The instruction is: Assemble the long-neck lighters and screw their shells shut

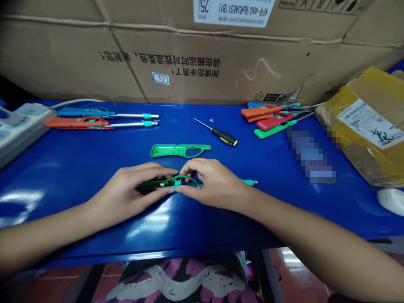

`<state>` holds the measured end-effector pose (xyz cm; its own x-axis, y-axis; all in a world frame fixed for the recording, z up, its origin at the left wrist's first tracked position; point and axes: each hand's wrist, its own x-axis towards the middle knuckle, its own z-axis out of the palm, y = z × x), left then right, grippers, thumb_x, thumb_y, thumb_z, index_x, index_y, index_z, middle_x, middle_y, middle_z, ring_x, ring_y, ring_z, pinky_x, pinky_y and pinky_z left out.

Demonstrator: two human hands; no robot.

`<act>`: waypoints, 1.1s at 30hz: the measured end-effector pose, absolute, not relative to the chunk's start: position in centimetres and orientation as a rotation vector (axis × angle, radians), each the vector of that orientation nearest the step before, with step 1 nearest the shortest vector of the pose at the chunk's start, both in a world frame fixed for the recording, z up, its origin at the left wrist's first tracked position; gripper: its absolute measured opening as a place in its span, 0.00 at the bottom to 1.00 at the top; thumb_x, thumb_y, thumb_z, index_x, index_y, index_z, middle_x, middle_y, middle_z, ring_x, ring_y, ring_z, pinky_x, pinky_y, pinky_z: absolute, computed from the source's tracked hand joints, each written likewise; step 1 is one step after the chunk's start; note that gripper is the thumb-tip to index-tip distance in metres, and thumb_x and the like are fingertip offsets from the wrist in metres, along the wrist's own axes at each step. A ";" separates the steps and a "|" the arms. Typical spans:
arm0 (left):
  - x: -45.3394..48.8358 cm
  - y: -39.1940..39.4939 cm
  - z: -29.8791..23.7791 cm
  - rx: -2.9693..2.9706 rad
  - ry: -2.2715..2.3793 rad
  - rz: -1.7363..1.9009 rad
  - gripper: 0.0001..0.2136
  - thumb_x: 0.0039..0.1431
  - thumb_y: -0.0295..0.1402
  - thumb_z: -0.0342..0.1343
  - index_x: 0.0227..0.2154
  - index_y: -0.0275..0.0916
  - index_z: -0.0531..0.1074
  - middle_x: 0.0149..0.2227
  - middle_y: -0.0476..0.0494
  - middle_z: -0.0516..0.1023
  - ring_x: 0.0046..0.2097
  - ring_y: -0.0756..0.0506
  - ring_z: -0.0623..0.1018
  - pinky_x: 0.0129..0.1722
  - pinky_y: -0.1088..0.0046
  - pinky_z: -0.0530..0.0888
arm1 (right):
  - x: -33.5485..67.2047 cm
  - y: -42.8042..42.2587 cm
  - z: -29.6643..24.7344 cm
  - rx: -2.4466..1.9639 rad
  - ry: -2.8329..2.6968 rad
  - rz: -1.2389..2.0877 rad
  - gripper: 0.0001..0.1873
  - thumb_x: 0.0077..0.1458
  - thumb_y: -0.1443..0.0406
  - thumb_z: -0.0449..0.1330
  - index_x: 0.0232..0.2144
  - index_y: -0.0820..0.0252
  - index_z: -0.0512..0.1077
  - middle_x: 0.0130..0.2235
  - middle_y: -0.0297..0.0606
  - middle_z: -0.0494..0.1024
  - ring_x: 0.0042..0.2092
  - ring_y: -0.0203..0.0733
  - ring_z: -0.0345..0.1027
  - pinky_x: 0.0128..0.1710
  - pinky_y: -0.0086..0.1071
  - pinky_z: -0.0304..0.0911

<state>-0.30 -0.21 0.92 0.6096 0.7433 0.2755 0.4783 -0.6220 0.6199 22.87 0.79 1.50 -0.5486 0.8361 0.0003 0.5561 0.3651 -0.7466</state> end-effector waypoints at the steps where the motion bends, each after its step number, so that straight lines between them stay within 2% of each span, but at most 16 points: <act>1: -0.3 -0.3 0.9 2.356 0.972 0.723 0.12 0.65 0.33 0.60 0.50 0.39 0.75 0.44 0.44 0.82 0.44 0.47 0.81 0.44 0.72 0.77 | 22.8 0.8 1.5 -1.239 -2.216 1.076 0.09 0.56 0.59 0.65 0.36 0.59 0.75 0.24 0.25 0.59 0.25 0.31 0.52 0.26 0.28 0.49; 4: -0.2 -0.6 1.0 2.360 0.975 0.748 0.11 0.65 0.33 0.59 0.49 0.39 0.73 0.45 0.44 0.82 0.44 0.47 0.81 0.45 0.72 0.77 | 22.9 0.9 1.6 -1.294 -2.142 1.253 0.09 0.56 0.58 0.64 0.35 0.58 0.76 0.24 0.25 0.60 0.26 0.31 0.52 0.25 0.28 0.49; 8: -0.2 -0.6 1.3 2.350 0.952 0.752 0.07 0.63 0.30 0.58 0.43 0.38 0.72 0.39 0.46 0.80 0.38 0.49 0.79 0.39 0.74 0.76 | 22.9 1.1 2.0 -1.302 -2.075 1.414 0.11 0.53 0.58 0.67 0.33 0.60 0.77 0.25 0.27 0.63 0.27 0.31 0.54 0.25 0.28 0.51; 11: -0.4 -0.3 1.4 2.373 0.882 0.724 0.04 0.63 0.28 0.57 0.40 0.37 0.73 0.38 0.45 0.78 0.39 0.49 0.78 0.40 0.74 0.76 | 22.8 1.2 2.1 -1.323 -2.019 1.477 0.11 0.52 0.59 0.67 0.31 0.61 0.77 0.25 0.27 0.63 0.28 0.32 0.54 0.26 0.28 0.51; 17: -0.6 0.2 1.1 2.470 0.720 0.803 0.07 0.65 0.25 0.57 0.43 0.38 0.76 0.40 0.42 0.81 0.43 0.46 0.80 0.46 0.69 0.77 | 22.8 1.3 2.1 -1.382 -1.995 1.496 0.13 0.50 0.57 0.68 0.30 0.62 0.77 0.25 0.29 0.65 0.28 0.32 0.56 0.26 0.29 0.53; 23: -0.4 0.0 0.7 2.468 0.711 0.899 0.04 0.63 0.24 0.58 0.39 0.36 0.76 0.38 0.41 0.81 0.42 0.46 0.80 0.44 0.70 0.78 | 22.9 1.3 2.1 -1.361 -2.051 1.449 0.12 0.51 0.57 0.67 0.29 0.61 0.77 0.27 0.32 0.69 0.29 0.33 0.57 0.28 0.29 0.56; 33: -0.2 -0.3 0.6 2.461 0.670 0.919 0.04 0.63 0.23 0.60 0.40 0.34 0.75 0.38 0.40 0.80 0.41 0.47 0.79 0.45 0.69 0.77 | 23.0 1.4 2.2 -1.301 -2.069 1.513 0.14 0.49 0.55 0.69 0.27 0.60 0.77 0.28 0.34 0.72 0.32 0.36 0.61 0.32 0.30 0.60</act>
